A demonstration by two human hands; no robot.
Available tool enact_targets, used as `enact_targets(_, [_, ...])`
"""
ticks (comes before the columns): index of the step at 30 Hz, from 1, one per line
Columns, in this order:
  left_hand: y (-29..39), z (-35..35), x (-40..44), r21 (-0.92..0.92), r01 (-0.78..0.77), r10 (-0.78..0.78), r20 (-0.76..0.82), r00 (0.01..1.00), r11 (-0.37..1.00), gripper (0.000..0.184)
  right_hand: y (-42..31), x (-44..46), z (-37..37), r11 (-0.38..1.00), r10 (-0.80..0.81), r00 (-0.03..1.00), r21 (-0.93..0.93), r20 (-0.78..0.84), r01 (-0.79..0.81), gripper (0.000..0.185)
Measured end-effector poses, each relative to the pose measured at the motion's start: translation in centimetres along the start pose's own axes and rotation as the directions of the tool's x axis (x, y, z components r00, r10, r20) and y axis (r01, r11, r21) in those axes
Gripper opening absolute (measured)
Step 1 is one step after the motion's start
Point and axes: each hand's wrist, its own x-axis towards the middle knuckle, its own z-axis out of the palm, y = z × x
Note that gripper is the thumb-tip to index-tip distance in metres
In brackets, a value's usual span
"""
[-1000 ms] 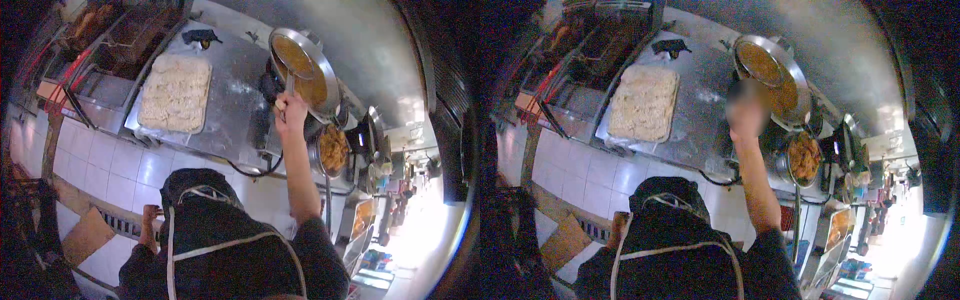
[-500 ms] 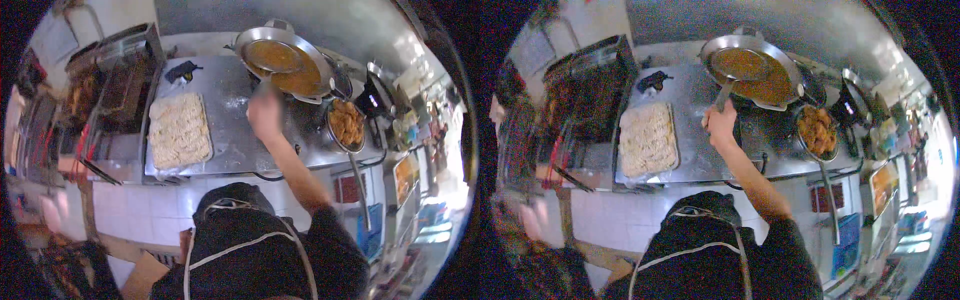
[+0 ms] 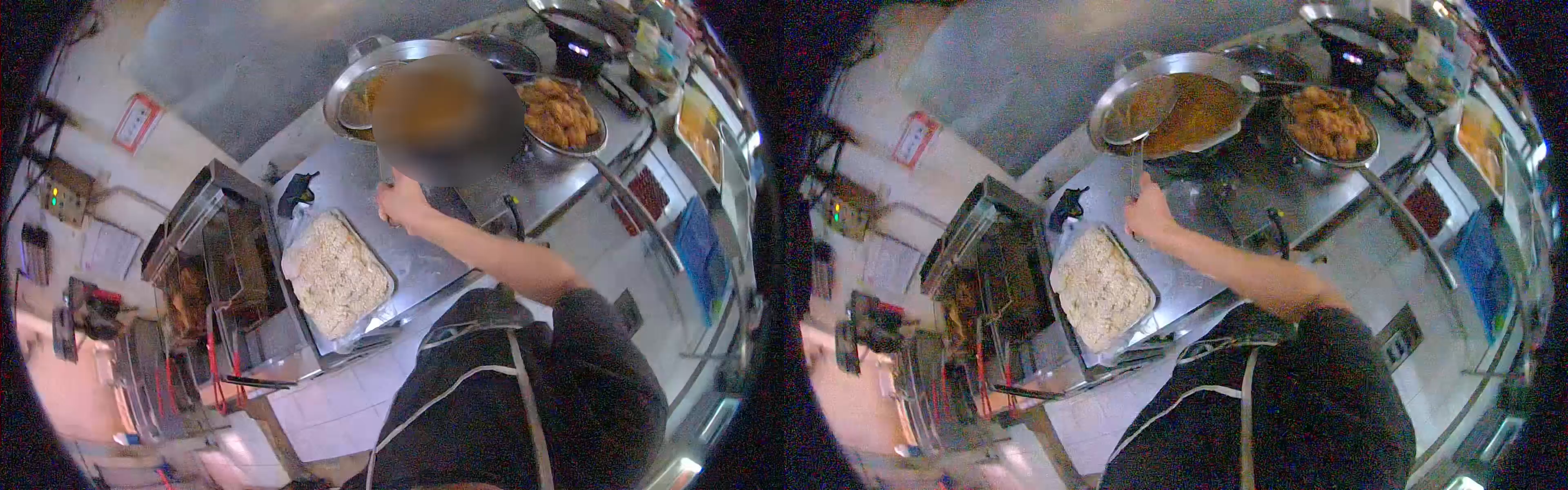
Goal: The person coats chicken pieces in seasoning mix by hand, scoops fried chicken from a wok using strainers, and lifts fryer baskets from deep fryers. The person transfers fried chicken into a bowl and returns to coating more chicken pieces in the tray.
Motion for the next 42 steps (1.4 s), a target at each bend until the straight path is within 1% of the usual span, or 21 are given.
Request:
enact_targets(4, [1.7,-0.6,1.2,0.064,0.000,-0.002,0.026,1.000,0.998,0.020,-1.4,0.8,-1.7,0.989,0.043,0.995,0.144,-0.088,-0.030,0.043])
enact_targets(6, [2.0,-0.8,1.2,0.093,0.001,-0.004,0.039,0.999,0.996,0.020,-0.1,0.0,-0.4,0.988,-0.032,0.999,-0.148,-0.011,0.030,0.040])
enact_targets(11, [3.5,-1.0,1.7,0.157,-0.004,-0.006,0.066,0.998,0.988,0.019,-3.0,-1.1,-2.6,0.991,0.013,1.000,0.130,-0.016,-0.010,0.029])
enact_targets(14, [4.1,-0.5,1.5,0.191,-0.002,-0.013,0.076,0.997,0.982,0.019,-0.9,0.2,-3.0,0.982,-0.148,0.989,-0.119,-0.016,0.145,0.015])
enact_targets(17, [4.8,0.7,1.5,0.208,0.001,-0.020,0.092,0.996,0.978,0.019,-6.4,-0.8,-7.4,0.992,0.017,0.994,0.122,0.104,-0.030,0.009])
enact_targets(20, [4.9,2.4,1.6,0.209,0.006,-0.029,0.109,0.994,0.978,0.019,-9.9,-1.2,-13.1,0.989,-0.028,0.989,0.145,0.145,0.007,0.007])
enact_targets(23, [4.7,4.3,1.4,0.196,0.016,-0.039,0.114,0.993,0.980,0.019,-13.8,-0.4,-19.6,0.994,-0.079,0.984,0.082,0.161,0.066,0.054])
enact_targets(25, [4.2,5.7,1.2,0.177,0.019,-0.040,0.116,0.992,0.984,0.019,-15.6,0.4,-23.4,0.990,-0.141,0.986,0.016,0.086,0.140,0.055])
enact_targets(26, [3.9,6.4,0.9,0.163,0.020,-0.039,0.117,0.992,0.986,0.019,-15.3,1.9,-25.9,0.981,-0.179,0.979,0.094,0.096,0.170,0.054])
enact_targets(27, [3.5,7.1,0.6,0.150,0.023,-0.041,0.115,0.993,0.988,0.019,-16.8,1.9,-27.0,0.979,-0.130,0.991,-0.160,0.008,0.130,0.053])
enact_targets(28, [3.3,7.9,0.4,0.131,0.022,-0.037,0.112,0.993,0.991,0.019,-15.6,3.7,-28.6,0.981,-0.193,0.976,-0.041,-0.098,0.189,0.051])
enact_targets(29, [3.1,8.3,0.1,0.119,0.016,-0.029,0.112,0.993,0.993,0.019,-14.9,6.2,-31.1,0.947,-0.211,0.962,-0.281,-0.171,0.157,0.051])
enact_targets(31, [2.6,9.8,-0.4,0.087,0.018,-0.028,0.107,0.994,0.996,0.019,-14.1,9.0,-33.0,0.933,-0.228,0.969,-0.306,-0.092,0.190,0.044])
enact_targets(33, [2.0,11.3,-0.8,0.061,0.014,-0.020,0.103,0.995,0.998,0.019,-14.0,10.8,-33.7,0.924,-0.115,0.968,-0.381,-0.225,0.021,0.027])
enact_targets(34, [1.6,12.1,-1.0,0.048,0.017,-0.022,0.098,0.995,0.999,0.019,-12.8,13.2,-35.5,0.920,-0.121,0.971,-0.392,-0.207,0.031,0.027])
enact_targets(36, [1.6,13.4,-1.7,0.038,0.024,-0.028,0.103,0.994,0.999,0.019,-11.9,17.7,-37.6,0.991,0.107,0.986,-0.070,-0.131,-0.116,0.014])
enact_targets(37, [1.1,13.8,-1.8,0.028,0.024,-0.027,0.099,0.995,0.999,0.019,-12.2,17.8,-37.5,0.990,0.106,0.987,-0.085,-0.119,-0.116,0.014])
enact_targets(39, [0.8,14.2,-1.9,0.018,0.033,-0.035,0.085,0.996,0.999,0.019,-12.6,17.4,-36.5,0.940,0.155,0.955,0.336,-0.253,-0.064,0.019])
enact_targets(40, [0.8,14.4,-1.9,0.014,0.033,-0.034,0.080,0.996,0.999,0.019,-11.0,19.7,-39.8,0.887,0.167,0.984,0.426,0.064,-0.178,0.024])
enact_targets(41, [0.5,14.6,-2.0,0.010,0.040,-0.040,0.075,0.996,0.999,0.019,-9.4,22.2,-43.1,0.841,0.162,0.913,0.432,0.374,-0.326,0.028])
enact_targets(42, [0.3,14.8,-2.0,0.006,0.042,-0.042,0.074,0.996,0.999,0.019,-9.4,20.8,-41.3,0.923,0.115,0.991,0.362,0.064,-0.131,0.030])
